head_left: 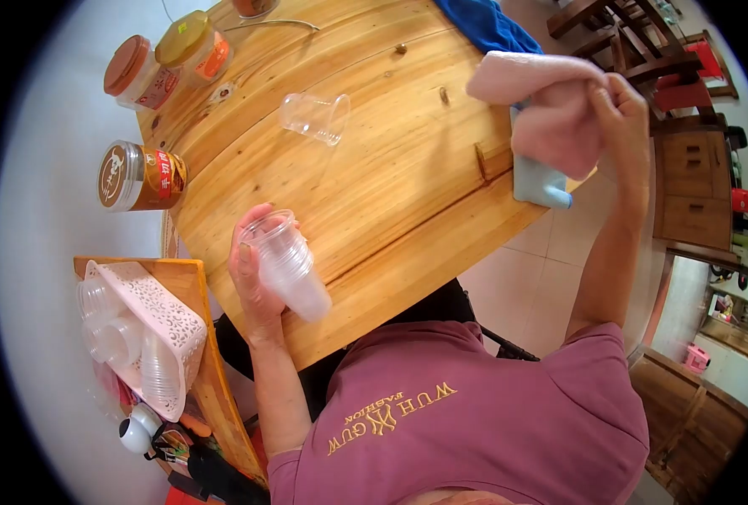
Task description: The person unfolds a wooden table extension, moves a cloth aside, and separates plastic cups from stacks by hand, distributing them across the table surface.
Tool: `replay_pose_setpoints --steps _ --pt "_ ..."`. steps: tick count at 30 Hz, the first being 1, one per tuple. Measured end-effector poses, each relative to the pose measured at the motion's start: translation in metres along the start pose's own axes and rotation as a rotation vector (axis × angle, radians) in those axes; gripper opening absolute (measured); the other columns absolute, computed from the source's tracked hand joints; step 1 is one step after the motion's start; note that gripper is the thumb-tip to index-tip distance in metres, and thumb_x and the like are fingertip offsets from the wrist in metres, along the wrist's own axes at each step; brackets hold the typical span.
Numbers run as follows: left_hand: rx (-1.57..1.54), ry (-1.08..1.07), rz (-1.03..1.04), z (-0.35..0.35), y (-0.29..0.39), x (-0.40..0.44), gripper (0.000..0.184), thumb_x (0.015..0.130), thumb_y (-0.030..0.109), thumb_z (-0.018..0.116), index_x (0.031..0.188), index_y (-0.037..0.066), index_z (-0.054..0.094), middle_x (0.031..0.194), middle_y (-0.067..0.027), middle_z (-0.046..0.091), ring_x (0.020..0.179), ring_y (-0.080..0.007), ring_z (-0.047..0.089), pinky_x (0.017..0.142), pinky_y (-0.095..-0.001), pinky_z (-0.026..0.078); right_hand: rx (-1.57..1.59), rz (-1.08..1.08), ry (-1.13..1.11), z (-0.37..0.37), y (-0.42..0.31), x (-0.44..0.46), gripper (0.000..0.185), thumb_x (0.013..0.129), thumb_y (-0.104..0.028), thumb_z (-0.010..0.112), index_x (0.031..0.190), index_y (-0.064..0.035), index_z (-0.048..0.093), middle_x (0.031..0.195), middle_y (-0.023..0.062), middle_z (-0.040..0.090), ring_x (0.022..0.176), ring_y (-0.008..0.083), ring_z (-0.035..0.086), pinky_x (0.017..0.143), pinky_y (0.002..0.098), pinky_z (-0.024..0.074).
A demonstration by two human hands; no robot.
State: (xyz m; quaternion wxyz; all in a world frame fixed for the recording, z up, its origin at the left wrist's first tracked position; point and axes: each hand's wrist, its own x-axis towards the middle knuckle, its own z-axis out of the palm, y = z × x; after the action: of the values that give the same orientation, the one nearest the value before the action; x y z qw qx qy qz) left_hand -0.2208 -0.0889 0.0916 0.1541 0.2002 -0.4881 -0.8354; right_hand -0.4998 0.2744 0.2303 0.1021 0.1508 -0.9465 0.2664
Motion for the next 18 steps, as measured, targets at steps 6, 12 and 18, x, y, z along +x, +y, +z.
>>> replay_pose_setpoints --steps 6,12,18 --pt "-0.032 -0.047 -0.02 -0.003 0.003 0.001 0.081 0.086 0.058 0.067 0.133 -0.004 0.046 0.11 -0.014 0.063 0.099 -0.0224 0.063 0.081 -0.0345 0.056 0.751 0.042 0.274 -0.035 -0.021 0.037 0.025 0.093 -0.013 0.064 0.116 -0.0073 0.071 0.104 0.0013 0.071 0.092 0.0113 0.064 0.08 0.0252 0.0491" --pt "0.024 -0.016 0.017 0.0 -0.002 0.001 0.074 0.089 0.06 0.058 0.134 0.001 0.047 0.104 -0.0154 0.063 0.085 -0.0216 0.064 0.074 -0.033 0.055 0.506 -0.191 -0.005 -0.005 -0.086 0.097 0.041 0.084 -0.023 0.069 0.113 0.0059 0.064 0.095 0.0128 0.069 0.091 0.0225 0.064 0.078 0.0331 0.0527" --pt "0.011 -0.051 0.025 -0.009 -0.01 0.005 0.075 0.089 0.058 0.062 0.134 0.0 0.046 0.106 -0.0163 0.064 0.087 -0.0227 0.065 0.072 -0.034 0.056 0.23 -0.584 0.092 0.092 -0.11 0.235 0.022 0.085 -0.006 0.057 0.103 -0.0014 0.069 0.093 0.011 0.07 0.088 0.0247 0.065 0.081 0.0339 0.0516"
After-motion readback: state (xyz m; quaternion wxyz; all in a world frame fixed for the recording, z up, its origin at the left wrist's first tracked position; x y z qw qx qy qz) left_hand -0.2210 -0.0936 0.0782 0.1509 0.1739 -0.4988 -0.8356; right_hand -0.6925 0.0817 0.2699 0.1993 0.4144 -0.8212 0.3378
